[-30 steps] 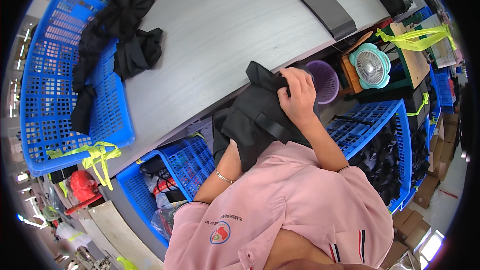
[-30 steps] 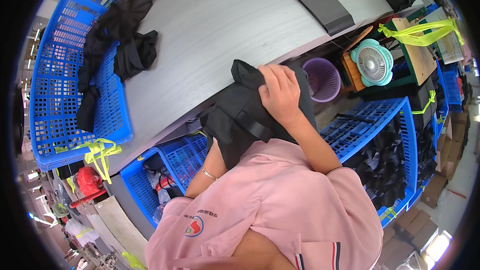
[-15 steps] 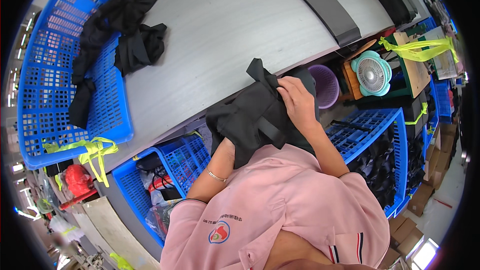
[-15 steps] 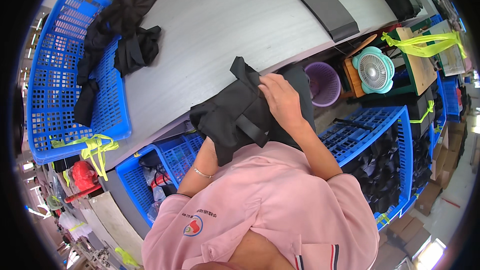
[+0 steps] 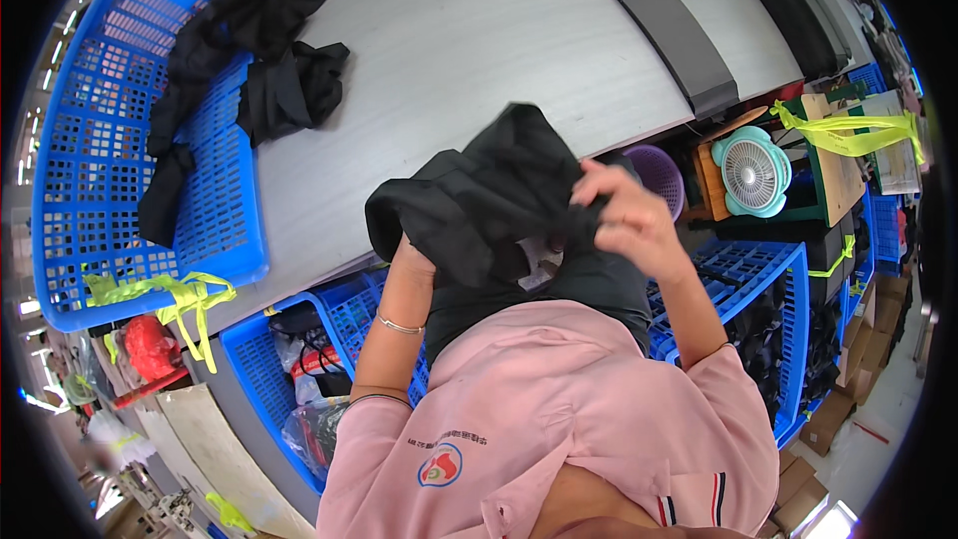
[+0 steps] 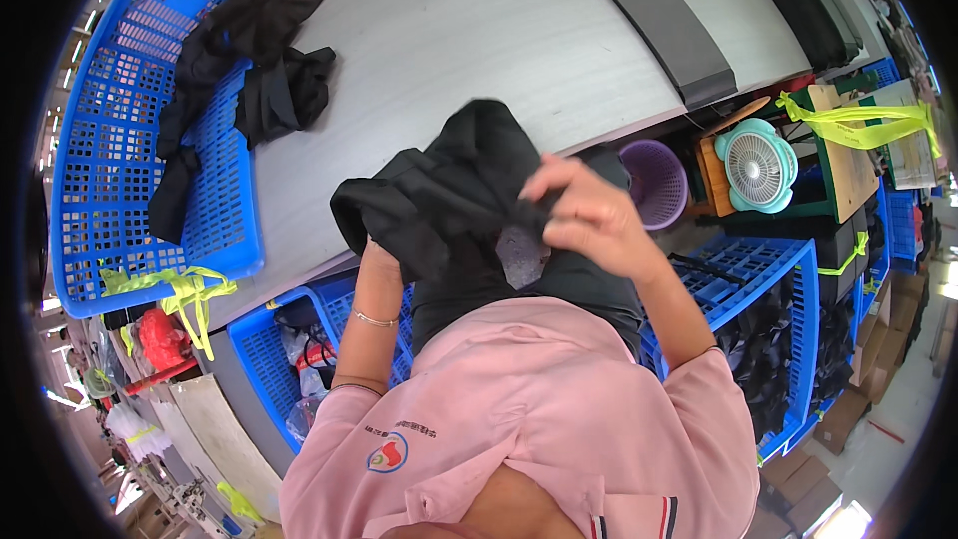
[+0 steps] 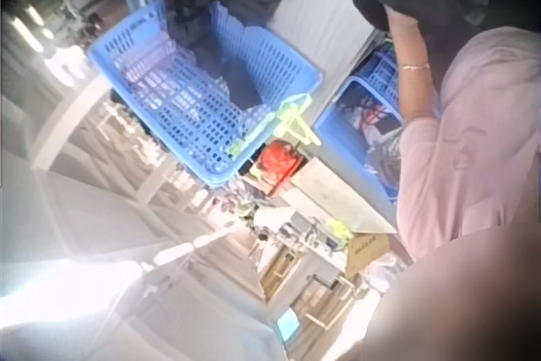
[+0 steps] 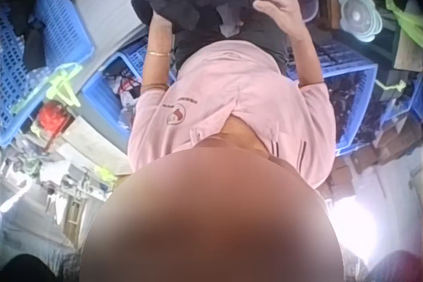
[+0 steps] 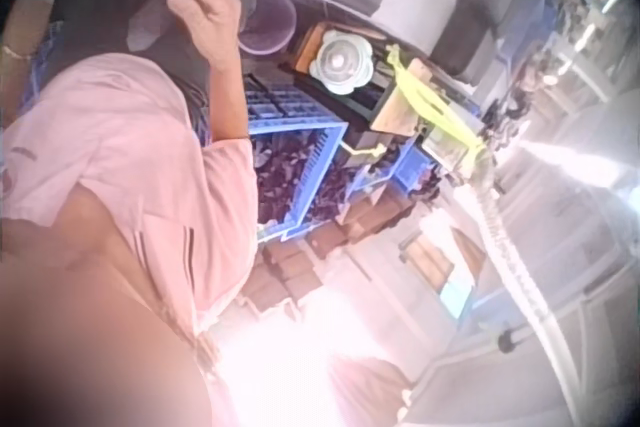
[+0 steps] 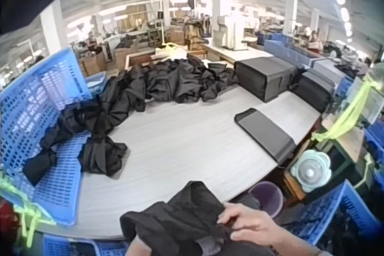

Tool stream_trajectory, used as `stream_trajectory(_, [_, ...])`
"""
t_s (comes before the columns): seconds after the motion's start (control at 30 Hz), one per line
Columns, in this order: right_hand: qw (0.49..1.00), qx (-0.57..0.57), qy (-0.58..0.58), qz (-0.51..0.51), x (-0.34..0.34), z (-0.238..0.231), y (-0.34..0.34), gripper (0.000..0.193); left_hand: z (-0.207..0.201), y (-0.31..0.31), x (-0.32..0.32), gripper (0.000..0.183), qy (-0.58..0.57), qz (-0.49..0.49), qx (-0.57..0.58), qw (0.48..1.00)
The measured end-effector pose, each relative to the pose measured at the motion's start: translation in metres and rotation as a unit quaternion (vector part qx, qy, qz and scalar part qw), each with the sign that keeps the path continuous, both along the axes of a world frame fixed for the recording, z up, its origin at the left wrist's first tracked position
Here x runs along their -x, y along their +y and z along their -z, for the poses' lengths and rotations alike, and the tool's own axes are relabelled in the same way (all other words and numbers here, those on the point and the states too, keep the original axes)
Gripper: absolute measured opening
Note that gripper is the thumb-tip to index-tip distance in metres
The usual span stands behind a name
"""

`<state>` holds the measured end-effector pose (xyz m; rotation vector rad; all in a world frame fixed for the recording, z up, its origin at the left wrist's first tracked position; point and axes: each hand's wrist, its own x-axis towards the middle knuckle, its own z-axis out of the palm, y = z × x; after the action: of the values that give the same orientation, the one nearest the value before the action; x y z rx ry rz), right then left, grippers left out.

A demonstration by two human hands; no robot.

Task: Checking and assembling black fabric/foam protective guards or straps.

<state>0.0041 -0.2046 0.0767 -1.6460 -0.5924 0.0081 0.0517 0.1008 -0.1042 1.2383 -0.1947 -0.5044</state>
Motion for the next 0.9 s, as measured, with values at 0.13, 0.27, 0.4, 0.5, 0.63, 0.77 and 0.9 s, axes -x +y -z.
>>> stream_trajectory(0.13, [0.984, -0.047, 0.021, 0.173, -0.054, 0.011, -0.021, 0.032, -0.07, -0.029, 0.009, 0.04, 0.221, -0.026, 0.304, 0.926])
stream_trajectory(0.27, [0.945, -0.077, 0.103, 0.301, -0.126, 0.029, -0.024, 0.034, -0.09, -0.063, 0.009, 0.05, 0.117, -0.096, 0.144, 0.978])
stream_trajectory(0.4, [0.936, -0.039, 0.193, 0.291, -0.152, 0.077, -0.03, 0.021, -0.096, -0.071, -0.002, 0.056, 0.094, -0.126, 0.159, 0.975])
stream_trajectory(0.5, [0.939, -0.083, 0.158, 0.294, -0.142, 0.087, -0.016, 0.026, -0.099, -0.061, 0.001, 0.062, 0.106, -0.1, 0.138, 0.98])
stream_trajectory(0.63, [0.951, 0.011, 0.181, 0.251, -0.135, 0.05, -0.004, 0.037, -0.087, -0.054, -0.002, 0.059, 0.155, -0.091, 0.167, 0.969])
stream_trajectory(0.77, [0.969, -0.18, 0.1, 0.136, -0.147, -0.003, -0.011, 0.047, -0.067, -0.042, -0.015, 0.052, 0.196, -0.148, 0.237, 0.94])
stream_trajectory(0.9, [0.972, -0.019, 0.017, 0.235, -0.185, 0.004, -0.026, 0.047, -0.098, -0.083, -0.004, 0.042, 0.083, -0.218, 0.088, 0.968])
